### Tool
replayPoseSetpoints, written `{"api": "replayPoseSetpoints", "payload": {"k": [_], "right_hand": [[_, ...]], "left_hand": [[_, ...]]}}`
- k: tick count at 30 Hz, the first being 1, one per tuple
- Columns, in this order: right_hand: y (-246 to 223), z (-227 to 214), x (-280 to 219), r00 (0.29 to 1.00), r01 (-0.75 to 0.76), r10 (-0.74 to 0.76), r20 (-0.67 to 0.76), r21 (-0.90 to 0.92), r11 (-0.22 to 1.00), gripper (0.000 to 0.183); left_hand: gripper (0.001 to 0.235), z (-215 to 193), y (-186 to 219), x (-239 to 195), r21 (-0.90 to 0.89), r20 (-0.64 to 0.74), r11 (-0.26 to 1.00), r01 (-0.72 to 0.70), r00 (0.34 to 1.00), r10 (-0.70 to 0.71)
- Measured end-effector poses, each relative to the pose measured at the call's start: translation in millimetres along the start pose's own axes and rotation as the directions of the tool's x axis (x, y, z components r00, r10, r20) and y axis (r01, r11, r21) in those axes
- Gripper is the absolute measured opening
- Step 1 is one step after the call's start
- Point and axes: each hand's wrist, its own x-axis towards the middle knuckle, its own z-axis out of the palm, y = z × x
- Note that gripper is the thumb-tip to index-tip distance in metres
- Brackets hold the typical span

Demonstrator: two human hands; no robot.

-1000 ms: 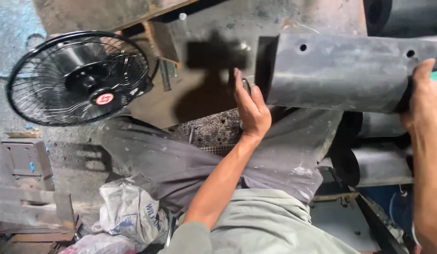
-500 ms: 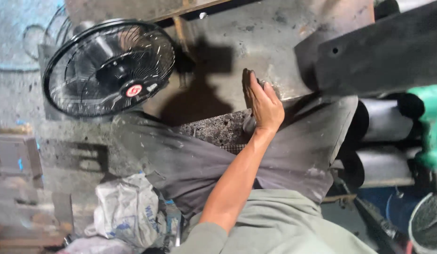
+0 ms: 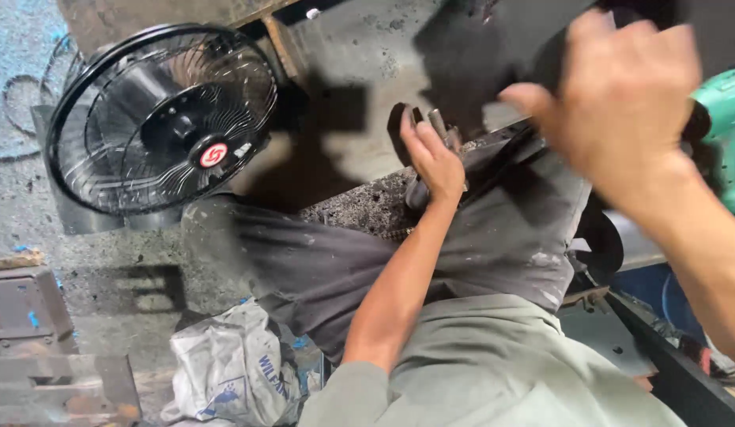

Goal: The recorder is measuring, heating, and fitting heavy rubber industrial components onto a metal fixture in a workshop.

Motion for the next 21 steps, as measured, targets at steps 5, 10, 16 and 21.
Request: {"api": "replayPoseSetpoints", "payload": {"k": [5, 10, 16, 21], "right_hand": [[-79.6, 36.1, -30.6, 0.907, 0.407, -0.399, 0.133, -0.034, 0.913, 0.051], [-99.7, 45.8, -28.6, 0.817, 0.574, -0.543, 0.194, -0.181, 0.798, 0.055], [-90.9, 28.8, -20.5, 0.778, 0.623, -0.598, 0.194, -0.109, 0.775, 0.054], [-30.8, 5.1, -6.3, 0.808, 0.585, -0.569, -0.152, 0.327, 0.742, 0.03]], "left_hand": [[0.049, -65.9, -24.4, -18.1, -0.348, -0.069, 0.934, -0.077, 0.996, 0.057], [0.045, -120.5, -18.5, -23.1, -0.43, -0.107, 0.902, -0.03, 0.994, -0.018], [0.035, -117.0, -13.4, -28.6, -0.337, -0.051, 0.941, 0.006, 0.998, -0.024], [0.028, -102.1, 34.9, -50.5, -0.099, 0.01, 0.99, 0.101, 0.995, -0.1]]}}
